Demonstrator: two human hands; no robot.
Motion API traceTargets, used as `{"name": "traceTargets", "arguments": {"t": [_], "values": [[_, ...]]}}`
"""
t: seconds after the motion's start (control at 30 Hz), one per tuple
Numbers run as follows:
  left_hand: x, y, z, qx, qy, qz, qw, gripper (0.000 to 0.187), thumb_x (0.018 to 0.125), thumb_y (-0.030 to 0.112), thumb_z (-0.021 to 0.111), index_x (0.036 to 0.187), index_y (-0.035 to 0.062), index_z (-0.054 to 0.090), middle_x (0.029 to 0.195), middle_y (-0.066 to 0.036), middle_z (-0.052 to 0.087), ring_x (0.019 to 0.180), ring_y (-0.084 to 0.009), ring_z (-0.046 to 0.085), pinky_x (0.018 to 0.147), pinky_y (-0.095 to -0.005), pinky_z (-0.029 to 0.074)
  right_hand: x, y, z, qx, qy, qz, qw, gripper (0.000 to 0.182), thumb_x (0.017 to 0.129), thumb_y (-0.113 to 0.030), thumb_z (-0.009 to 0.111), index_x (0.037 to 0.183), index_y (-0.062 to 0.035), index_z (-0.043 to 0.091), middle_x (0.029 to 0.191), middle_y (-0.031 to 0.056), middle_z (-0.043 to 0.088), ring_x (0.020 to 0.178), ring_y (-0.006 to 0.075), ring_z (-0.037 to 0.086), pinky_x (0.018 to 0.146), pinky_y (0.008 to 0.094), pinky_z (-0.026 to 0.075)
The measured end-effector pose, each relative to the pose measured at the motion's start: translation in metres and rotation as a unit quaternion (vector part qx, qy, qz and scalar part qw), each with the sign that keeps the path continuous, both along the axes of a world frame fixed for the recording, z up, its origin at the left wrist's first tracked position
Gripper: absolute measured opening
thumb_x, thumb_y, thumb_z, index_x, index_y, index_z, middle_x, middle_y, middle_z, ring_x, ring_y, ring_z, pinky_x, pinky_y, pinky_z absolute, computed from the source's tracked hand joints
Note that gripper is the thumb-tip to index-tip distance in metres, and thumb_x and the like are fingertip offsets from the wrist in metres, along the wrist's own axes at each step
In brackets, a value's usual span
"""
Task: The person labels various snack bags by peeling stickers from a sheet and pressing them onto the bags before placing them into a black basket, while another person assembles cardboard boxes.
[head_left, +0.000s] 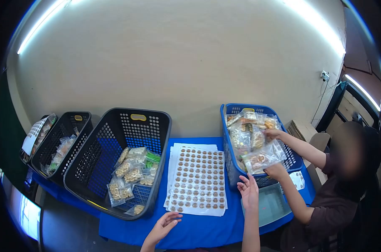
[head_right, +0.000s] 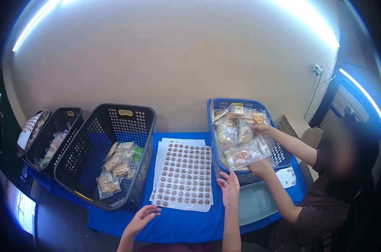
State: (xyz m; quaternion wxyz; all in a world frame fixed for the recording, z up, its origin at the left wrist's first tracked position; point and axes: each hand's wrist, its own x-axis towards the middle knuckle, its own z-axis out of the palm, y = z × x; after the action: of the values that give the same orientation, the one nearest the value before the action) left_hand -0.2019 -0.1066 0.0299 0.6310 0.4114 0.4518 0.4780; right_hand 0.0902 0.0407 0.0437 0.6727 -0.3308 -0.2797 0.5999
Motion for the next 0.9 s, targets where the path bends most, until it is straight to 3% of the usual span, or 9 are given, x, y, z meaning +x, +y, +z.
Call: {"name": "traceTargets", "arguments": {"t": [0.07, 0.27, 0.4, 0.5, 0.53, 0.7, 0.77, 0.8, 0.9], "values": [[-0.018, -0.013, 0.004, 0.01, 0.03, -0.012, 0.999, 0.035, 0.086, 0.012, 0.05, 0.117, -0.0007, 0.042, 0.112, -0.013, 0.052, 0.106, -0.0198, 0.049, 0.09, -0.03, 0.039, -0.013, 0.005, -0.021, -0.04, -0.053, -0.016, 0.998, 0.032, 0.087, -0.022, 0.049, 0.112, -0.0022, 0.046, 0.09, 0.0077, 0.057, 0.069, 0.0128, 0.054, 0.065, 0.0238, 0.043], [-0.104, -0.048, 0.084, 0.039, 0.143, -0.241, 0.959, 0.037, 0.087, 0.012, 0.048, 0.12, -0.001, 0.039, 0.116, -0.012, 0.05, 0.11, -0.0187, 0.046, 0.093, -0.0313, 0.036, -0.054, -0.024, -0.074, -0.092, -0.062, 0.032, 0.993, 0.02, 0.083, -0.016, 0.053, 0.066, -0.0084, 0.046, 0.058, -0.001, 0.043, 0.056, 0.0122, 0.046, 0.055, 0.0248, 0.04], [-0.153, -0.034, 0.133, 0.13, 0.208, -0.124, 0.962, 0.024, 0.084, 0.012, 0.053, 0.105, 0.0002, 0.052, 0.101, -0.009, 0.058, 0.096, -0.0161, 0.054, 0.084, -0.0286, 0.042, -0.062, -0.037, -0.085, -0.099, -0.085, -0.005, 0.991, 0.018, 0.083, -0.013, 0.049, 0.066, -0.0068, 0.046, 0.058, 0.0015, 0.043, 0.059, 0.0126, 0.047, 0.056, 0.0256, 0.04], [-0.17, 0.012, 0.154, 0.226, 0.293, 0.002, 0.929, 0.016, 0.081, 0.009, 0.053, 0.094, 0.0003, 0.057, 0.085, -0.007, 0.062, 0.081, -0.0145, 0.059, 0.072, -0.027, 0.046, -0.058, -0.039, -0.097, -0.103, -0.199, -0.059, 0.973, 0.009, 0.082, -0.01, 0.048, 0.088, -0.0044, 0.052, 0.073, 0.0058, 0.049, 0.065, 0.0143, 0.051, 0.058, 0.0265, 0.041], [-0.172, 0.033, 0.157, 0.267, 0.332, 0.024, 0.904, 0.015, 0.081, 0.008, 0.053, 0.094, 0.0006, 0.056, 0.083, -0.007, 0.062, 0.078, -0.0154, 0.06, 0.069, -0.0268, 0.046, -0.067, -0.045, -0.074, -0.06, -0.239, -0.046, 0.968, 0.043, 0.081, -0.01, 0.05, 0.122, -0.0091, 0.037, 0.093, 0.0095, 0.049, 0.072, 0.0157, 0.053, 0.06, 0.0253, 0.041], [-0.185, 0.143, 0.138, 0.317, 0.533, -0.049, 0.783, 0.016, 0.082, 0.015, 0.05, 0.09, 0.0026, 0.057, 0.082, -0.011, 0.062, 0.075, -0.0237, 0.061, 0.07, -0.0305, 0.047, -0.057, -0.057, -0.119, -0.154, -0.408, 0.071, 0.897, 0.073, 0.076, -0.009, 0.059, 0.134, -0.0122, 0.015, 0.115, 0.0164, 0.039, 0.084, 0.0162, 0.051, 0.065, 0.026, 0.043], [-0.204, 0.199, 0.092, 0.299, 0.585, -0.098, 0.748, 0.02, 0.081, 0.02, 0.051, 0.092, 0.004, 0.058, 0.085, -0.012, 0.062, 0.078, -0.0273, 0.06, 0.071, -0.0327, 0.047, -0.052, -0.066, -0.159, -0.117, -0.535, 0.16, 0.821, 0.08, 0.071, -0.02, 0.068, 0.13, 0.0025, 0.019, 0.12, 0.0213, 0.041, 0.1, 0.0257, 0.049, 0.083, 0.0345, 0.041], [-0.214, 0.226, 0.068, 0.234, 0.603, -0.117, 0.754, 0.023, 0.078, 0.023, 0.053, 0.091, 0.0045, 0.058, 0.085, -0.013, 0.062, 0.079, -0.0273, 0.06, 0.071, -0.0346, 0.047, -0.049, -0.074, -0.194, -0.135, -0.654, 0.174, 0.723, 0.091, 0.066, -0.032, 0.072, 0.129, 0.0062, 0.019, 0.127, 0.0255, 0.035, 0.116, 0.0331, 0.038, 0.095, 0.0354, 0.033], [-0.239, 0.291, -0.005, 0.119, 0.679, -0.136, 0.712, 0.027, 0.073, 0.027, 0.056, 0.09, 0.0069, 0.061, 0.087, -0.015, 0.062, 0.083, -0.0278, 0.059, 0.073, -0.0368, 0.047, -0.071, -0.099, -0.214, -0.251, -0.673, 0.312, 0.622, 0.101, 0.062, -0.05, 0.068, 0.132, 0.0011, 0.017, 0.13, 0.034, 0.02, 0.121, 0.043, 0.026, 0.098, 0.0408, 0.029]]}}
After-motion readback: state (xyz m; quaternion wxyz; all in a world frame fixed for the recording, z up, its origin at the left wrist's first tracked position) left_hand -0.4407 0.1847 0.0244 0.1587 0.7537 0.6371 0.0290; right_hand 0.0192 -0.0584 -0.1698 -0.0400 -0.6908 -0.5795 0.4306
